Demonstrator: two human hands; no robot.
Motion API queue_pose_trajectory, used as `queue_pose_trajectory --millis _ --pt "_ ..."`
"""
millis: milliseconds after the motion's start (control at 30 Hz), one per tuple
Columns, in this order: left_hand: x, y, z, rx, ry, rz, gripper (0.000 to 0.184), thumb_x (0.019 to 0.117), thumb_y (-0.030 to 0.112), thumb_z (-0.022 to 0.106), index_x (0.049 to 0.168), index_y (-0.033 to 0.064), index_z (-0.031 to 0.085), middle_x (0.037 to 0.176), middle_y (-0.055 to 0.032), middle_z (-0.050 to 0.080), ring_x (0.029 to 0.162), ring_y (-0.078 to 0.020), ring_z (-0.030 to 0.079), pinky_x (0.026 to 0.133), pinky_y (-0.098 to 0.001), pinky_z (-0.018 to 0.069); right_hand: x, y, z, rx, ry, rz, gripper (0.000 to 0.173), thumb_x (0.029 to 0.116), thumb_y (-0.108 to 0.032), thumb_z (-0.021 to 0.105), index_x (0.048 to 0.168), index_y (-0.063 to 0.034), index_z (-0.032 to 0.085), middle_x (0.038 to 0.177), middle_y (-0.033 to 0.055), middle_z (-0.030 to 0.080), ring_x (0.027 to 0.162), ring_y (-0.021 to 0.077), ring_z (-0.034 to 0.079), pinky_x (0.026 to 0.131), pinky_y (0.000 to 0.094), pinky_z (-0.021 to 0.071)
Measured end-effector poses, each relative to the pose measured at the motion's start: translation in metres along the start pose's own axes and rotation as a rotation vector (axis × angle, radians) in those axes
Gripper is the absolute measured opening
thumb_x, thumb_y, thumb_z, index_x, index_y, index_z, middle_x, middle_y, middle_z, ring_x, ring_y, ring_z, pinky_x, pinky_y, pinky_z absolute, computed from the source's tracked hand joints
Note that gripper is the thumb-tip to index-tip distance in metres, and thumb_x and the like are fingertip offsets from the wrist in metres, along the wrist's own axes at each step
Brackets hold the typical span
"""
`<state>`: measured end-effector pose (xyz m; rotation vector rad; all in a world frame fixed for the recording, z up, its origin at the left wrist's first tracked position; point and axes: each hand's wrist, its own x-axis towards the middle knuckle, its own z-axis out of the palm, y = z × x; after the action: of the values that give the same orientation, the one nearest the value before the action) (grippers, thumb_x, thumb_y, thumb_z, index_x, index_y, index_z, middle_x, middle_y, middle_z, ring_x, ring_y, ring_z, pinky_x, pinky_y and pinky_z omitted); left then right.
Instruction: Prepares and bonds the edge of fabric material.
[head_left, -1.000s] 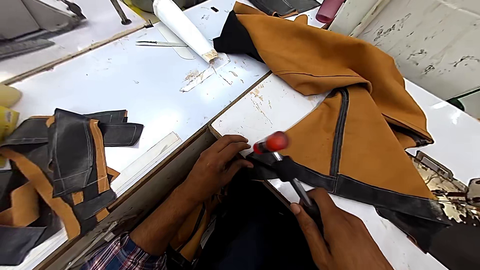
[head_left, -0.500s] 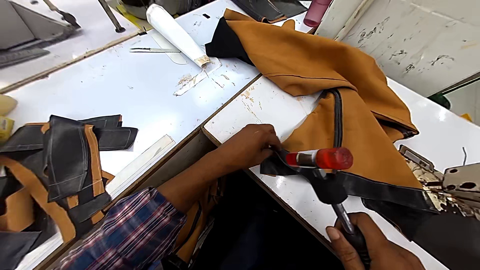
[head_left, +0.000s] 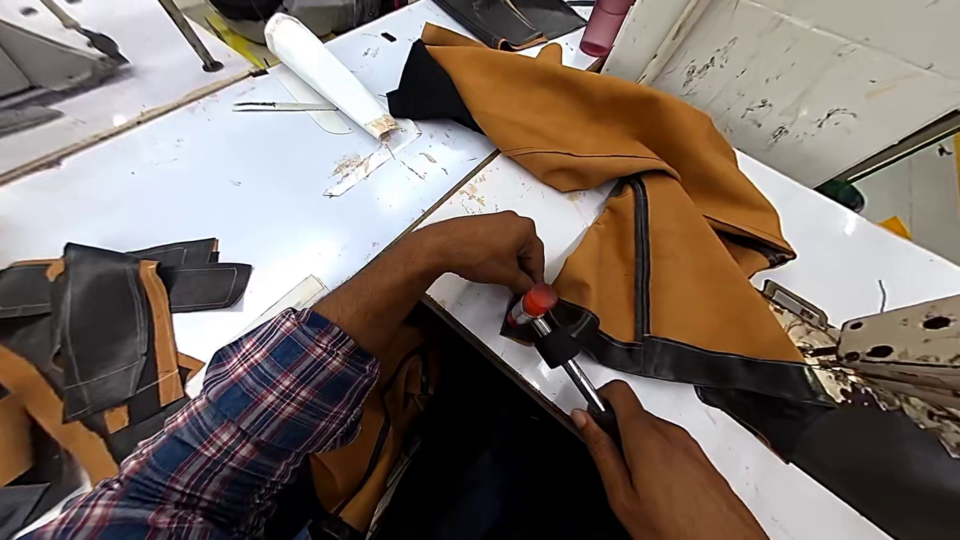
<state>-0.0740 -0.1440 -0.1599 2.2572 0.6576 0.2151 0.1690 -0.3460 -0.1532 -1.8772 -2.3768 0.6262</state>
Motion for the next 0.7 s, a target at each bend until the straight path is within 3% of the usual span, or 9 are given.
queue_pose_trajectory --millis 100,200,267,467,533,600,667,700 --pt "-0.003 -0.001 -0.002 -0.014 -0.011 0.021 0.009 0.0936 0.012 0.071 0.091 0.0089 0.08 0.099 -0.0022 0.076 0.09 -0.0092 0.07 0.08 -0.0316 0.0575 0.005 -0.002 0.009 0.024 0.076 -0.022 0.037 0.1053 -0.044 0.044 0.104 -0.0099 0.059 0.063 -0.0014 0.054 0.054 0.017 0.057 0.047 0.0358 0.0474" --pt "-0.003 -0.004 -0.002 -0.028 -0.026 0.033 0.012 0.0949 0.011 0.069 0.098 0.0098 0.081 0.103 -0.0019 0.076 0.095 -0.0093 0.07 0.084 -0.0313 0.0578 0.009 -0.003 0.007 -0.009 -0.004 0.031 0.036 0.1053 -0.047 0.041 0.105 -0.0148 0.056 0.066 -0.0019 0.054 0.059 0.0183 0.06 0.052 0.0379 0.0493" --pt "-0.003 -0.003 -0.004 -0.033 -0.033 0.014 0.012 0.0954 0.011 0.069 0.1 0.01 0.08 0.105 -0.0018 0.075 0.097 -0.0097 0.07 0.086 -0.032 0.0577 0.009 -0.005 0.009 -0.003 0.064 0.019 0.037 0.1049 -0.046 0.043 0.105 -0.0131 0.059 0.066 -0.0015 0.055 0.058 0.0183 0.06 0.05 0.0374 0.0497" --pt "-0.004 -0.003 -0.001 0.018 -0.011 0.018 0.009 0.093 0.012 0.072 0.097 0.0115 0.08 0.103 0.0 0.075 0.098 -0.0095 0.07 0.088 -0.0339 0.058 0.0 -0.002 0.006 0.065 0.02 0.039 0.04 0.1057 -0.047 0.043 0.11 -0.0115 0.06 0.07 0.0016 0.059 0.061 0.0214 0.063 0.053 0.0402 0.0518" --pt "-0.011 -0.003 0.001 0.101 0.043 0.035 0.009 0.0912 0.018 0.074 0.097 0.0145 0.08 0.1 0.0022 0.075 0.097 -0.0094 0.069 0.088 -0.0362 0.058 -0.019 0.002 0.003 0.2 0.078 -0.015 0.04 0.1063 -0.043 0.048 0.111 -0.0056 0.063 0.07 0.0056 0.062 0.059 0.023 0.063 0.051 0.0423 0.0531" --pt "-0.017 -0.002 0.014 0.156 0.157 0.053 0.011 0.0892 0.023 0.074 0.097 0.0172 0.079 0.097 0.0043 0.073 0.091 -0.0087 0.07 0.082 -0.0354 0.0608 -0.055 0.014 -0.006 0.318 0.16 -0.039 0.037 0.1063 -0.037 0.054 0.11 -0.002 0.063 0.072 0.0086 0.064 0.059 0.0215 0.064 0.052 0.0404 0.0537" --pt "-0.021 -0.004 0.032 0.213 0.268 0.069 0.02 0.0872 0.032 0.07 0.102 0.0211 0.077 0.096 0.0083 0.071 0.085 -0.0054 0.069 0.075 -0.0304 0.0618 -0.102 0.038 -0.004 0.33 0.417 -0.022 0.034 0.1061 -0.035 0.055 0.106 -0.0018 0.062 0.075 0.0097 0.065 0.063 0.0171 0.065 0.057 0.0335 0.0554" --pt "-0.023 0.003 0.035 0.193 0.266 0.033 0.024 0.0872 0.031 0.071 0.106 0.0169 0.076 0.098 0.0037 0.071 0.087 -0.0093 0.069 0.077 -0.0327 0.0618 -0.129 0.055 0.001 0.339 0.569 0.042 0.035 0.1074 -0.039 0.051 0.108 -0.0049 0.059 0.078 0.0082 0.065 0.067 0.0137 0.065 0.062 0.0303 0.0573"
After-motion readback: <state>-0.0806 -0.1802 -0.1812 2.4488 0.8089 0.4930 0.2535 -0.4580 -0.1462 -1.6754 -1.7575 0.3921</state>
